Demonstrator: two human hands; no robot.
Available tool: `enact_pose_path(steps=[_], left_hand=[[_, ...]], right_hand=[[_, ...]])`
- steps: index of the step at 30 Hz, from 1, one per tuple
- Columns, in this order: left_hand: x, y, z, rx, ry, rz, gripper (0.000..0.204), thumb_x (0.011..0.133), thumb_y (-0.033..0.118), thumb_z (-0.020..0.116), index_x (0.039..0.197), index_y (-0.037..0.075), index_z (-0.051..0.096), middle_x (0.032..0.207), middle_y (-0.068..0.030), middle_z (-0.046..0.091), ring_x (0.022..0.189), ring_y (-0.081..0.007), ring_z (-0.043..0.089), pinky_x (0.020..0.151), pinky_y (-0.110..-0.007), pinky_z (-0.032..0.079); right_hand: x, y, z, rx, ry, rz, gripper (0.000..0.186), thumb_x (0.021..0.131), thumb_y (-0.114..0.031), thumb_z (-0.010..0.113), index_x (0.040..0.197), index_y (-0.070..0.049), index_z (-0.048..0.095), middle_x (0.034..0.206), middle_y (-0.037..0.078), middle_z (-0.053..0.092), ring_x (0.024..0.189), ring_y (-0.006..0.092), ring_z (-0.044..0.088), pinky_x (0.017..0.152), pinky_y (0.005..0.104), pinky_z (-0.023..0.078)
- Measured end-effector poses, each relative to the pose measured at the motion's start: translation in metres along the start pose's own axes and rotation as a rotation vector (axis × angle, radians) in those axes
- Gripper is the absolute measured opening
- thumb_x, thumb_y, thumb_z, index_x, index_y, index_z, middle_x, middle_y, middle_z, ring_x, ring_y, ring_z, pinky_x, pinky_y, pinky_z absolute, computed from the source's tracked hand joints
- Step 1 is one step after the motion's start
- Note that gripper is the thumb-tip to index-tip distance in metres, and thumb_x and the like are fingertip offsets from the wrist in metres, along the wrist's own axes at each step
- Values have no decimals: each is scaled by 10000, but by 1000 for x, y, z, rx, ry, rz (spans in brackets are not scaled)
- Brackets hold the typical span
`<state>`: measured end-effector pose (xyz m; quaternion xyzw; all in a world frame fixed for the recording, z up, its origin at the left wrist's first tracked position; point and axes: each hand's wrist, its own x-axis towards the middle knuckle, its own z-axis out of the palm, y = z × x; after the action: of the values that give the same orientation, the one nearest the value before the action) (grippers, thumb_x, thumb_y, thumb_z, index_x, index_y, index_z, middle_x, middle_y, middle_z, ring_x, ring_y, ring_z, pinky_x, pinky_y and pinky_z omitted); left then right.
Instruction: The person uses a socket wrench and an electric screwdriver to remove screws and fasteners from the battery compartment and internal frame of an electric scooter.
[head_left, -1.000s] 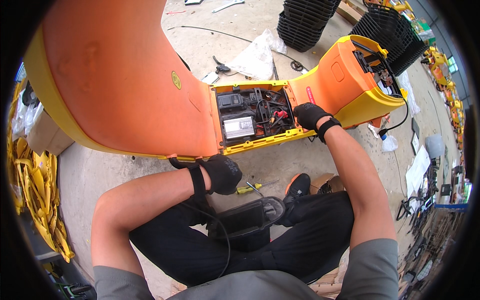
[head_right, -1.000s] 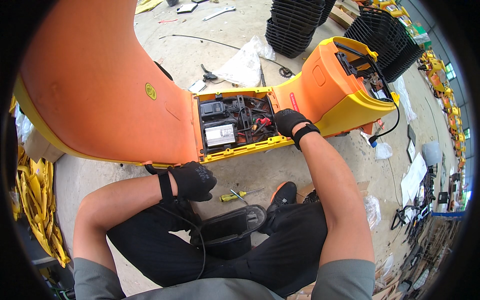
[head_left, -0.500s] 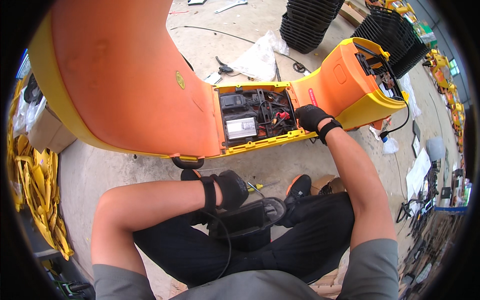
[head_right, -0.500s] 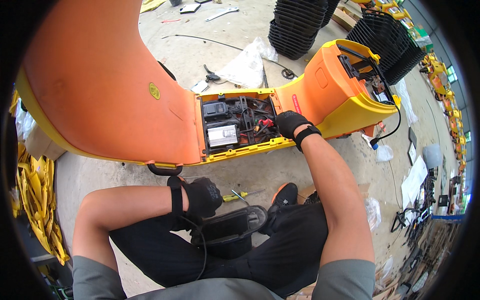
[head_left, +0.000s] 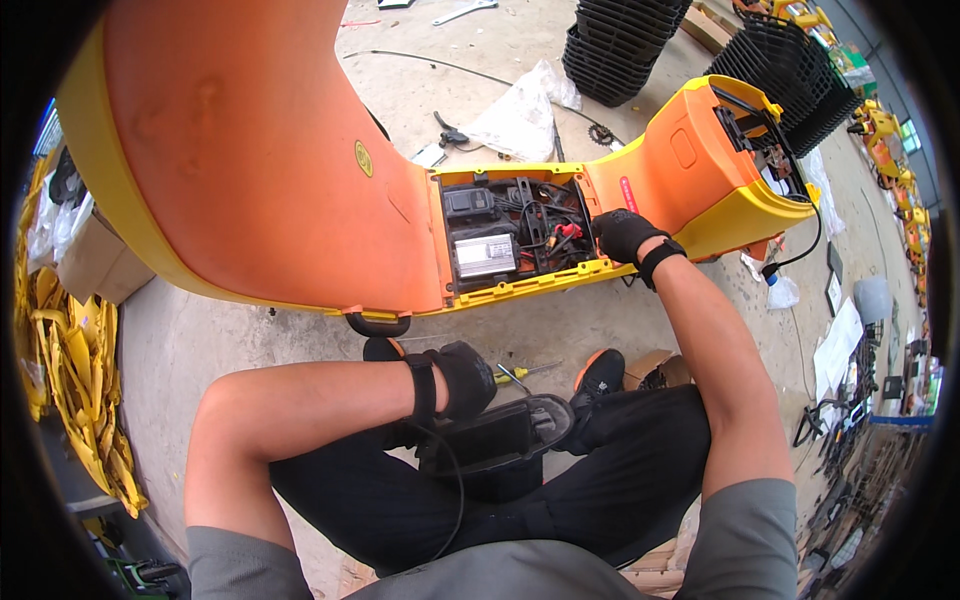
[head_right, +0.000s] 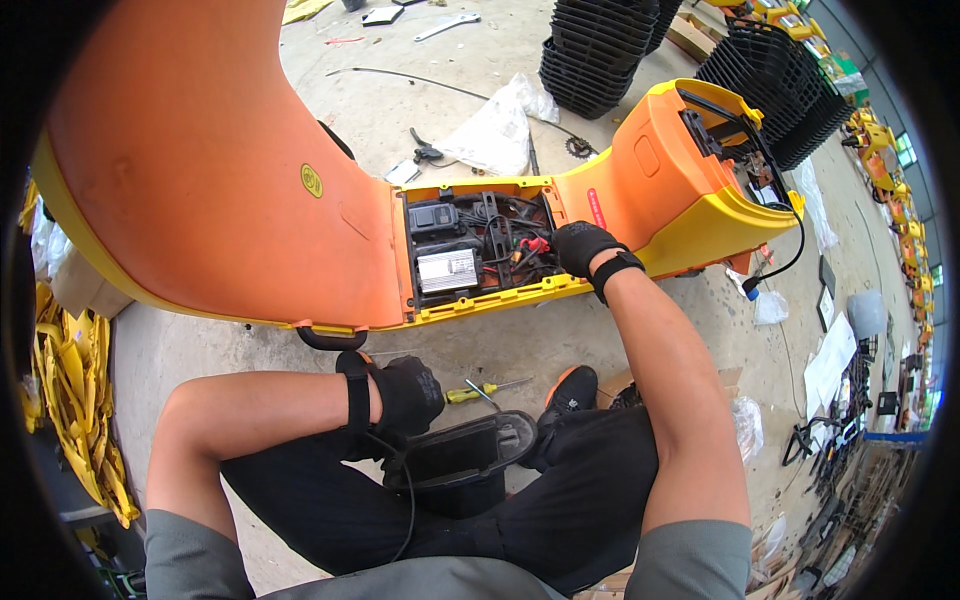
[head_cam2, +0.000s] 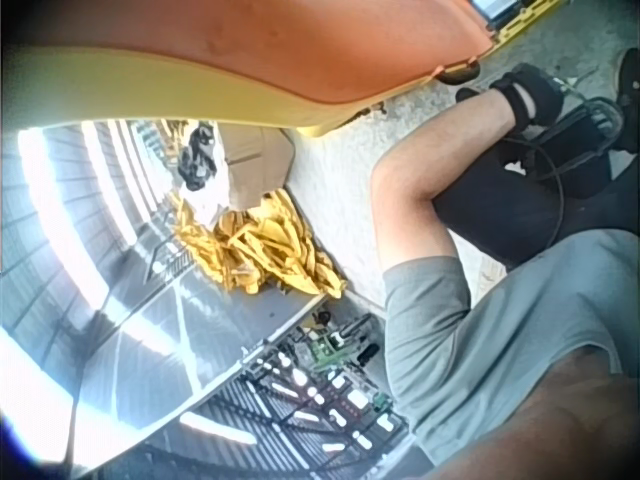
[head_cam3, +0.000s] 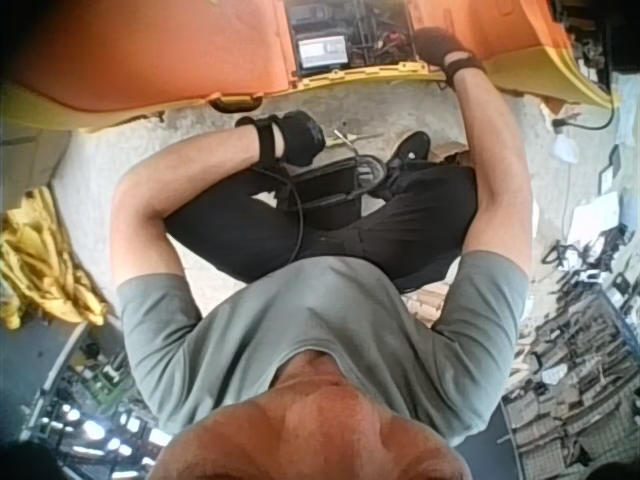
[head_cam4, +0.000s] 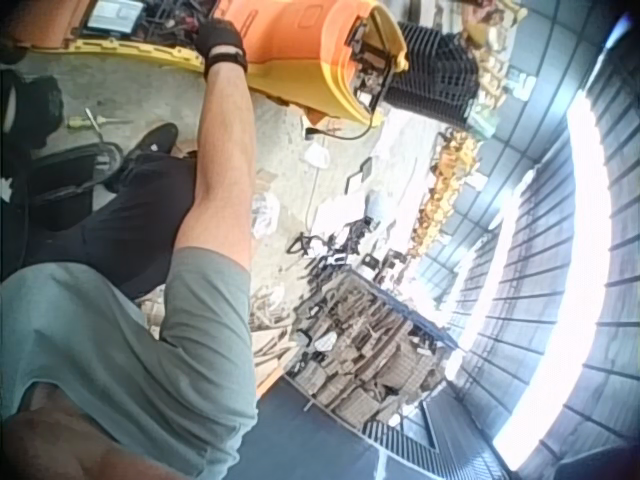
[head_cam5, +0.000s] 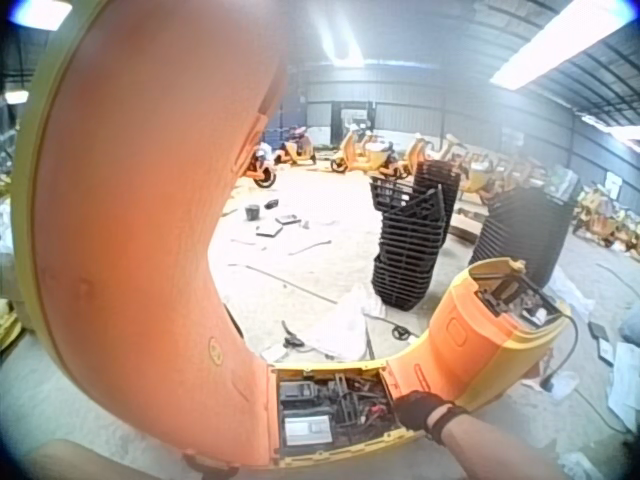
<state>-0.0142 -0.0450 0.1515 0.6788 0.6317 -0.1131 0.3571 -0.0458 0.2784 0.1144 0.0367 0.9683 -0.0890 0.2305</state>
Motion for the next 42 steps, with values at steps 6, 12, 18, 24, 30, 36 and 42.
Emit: enact_pose_path(steps=[6, 12, 18, 24, 30, 36, 42], left_hand=[[4, -3, 0, 16, -17, -30, 226, 716, 272, 638, 754, 60, 708, 705, -129, 666, 697, -315, 670, 612, -417, 526], [5, -4, -2, 20, -31, -64, 239, 724, 288, 637, 771, 65, 710, 724, -126, 671, 719, -313, 670, 628, -420, 525], [4, -4, -6, 29, -43, -92, 241, 710, 282, 628, 757, 60, 708, 720, -127, 669, 714, -312, 665, 625, -415, 521], [3, -7, -5, 19, -2, -94, 231, 696, 261, 616, 752, 56, 708, 725, -131, 670, 714, -315, 662, 636, -423, 522], [3, -10, -7, 7, 10, -111, 232, 692, 254, 605, 754, 56, 709, 739, -138, 672, 735, -316, 661, 663, -427, 522], [3, -13, -6, -28, 10, -102, 233, 709, 281, 612, 732, 65, 693, 753, -123, 655, 769, -310, 642, 678, -436, 497], [0, -12, -12, -19, -15, -110, 278, 746, 326, 615, 816, 61, 663, 830, -114, 642, 832, -301, 615, 730, -435, 467]], right_hand=[[1, 2, 2, -50, 8, -12, 168, 772, -57, 542, 859, -58, 685, 776, 154, 674, 686, 258, 675, 637, 357, 532], [3, 5, 5, -86, 26, -31, 168, 766, -73, 547, 857, -70, 688, 781, 160, 673, 698, 263, 673, 660, 368, 524], [1, 2, 4, -95, 23, -31, 158, 766, -81, 556, 852, -75, 688, 770, 160, 671, 691, 269, 671, 658, 374, 519], [2, 1, 4, -57, -2, -8, 143, 757, -72, 564, 842, -65, 678, 741, 151, 665, 668, 269, 669, 649, 377, 516], [4, 5, 8, -89, 45, -27, 128, 760, -104, 573, 828, -73, 676, 789, 153, 671, 757, 293, 667, 696, 397, 513], [4, 8, 11, -75, 111, -126, 131, 749, -161, 606, 809, -76, 686, 823, 178, 670, 812, 341, 659, 728, 434, 516], [3, -1, 6, -34, 72, -17, 184, 741, -123, 594, 865, -27, 690, 907, 204, 669, 887, 356, 651, 784, 433, 516]])
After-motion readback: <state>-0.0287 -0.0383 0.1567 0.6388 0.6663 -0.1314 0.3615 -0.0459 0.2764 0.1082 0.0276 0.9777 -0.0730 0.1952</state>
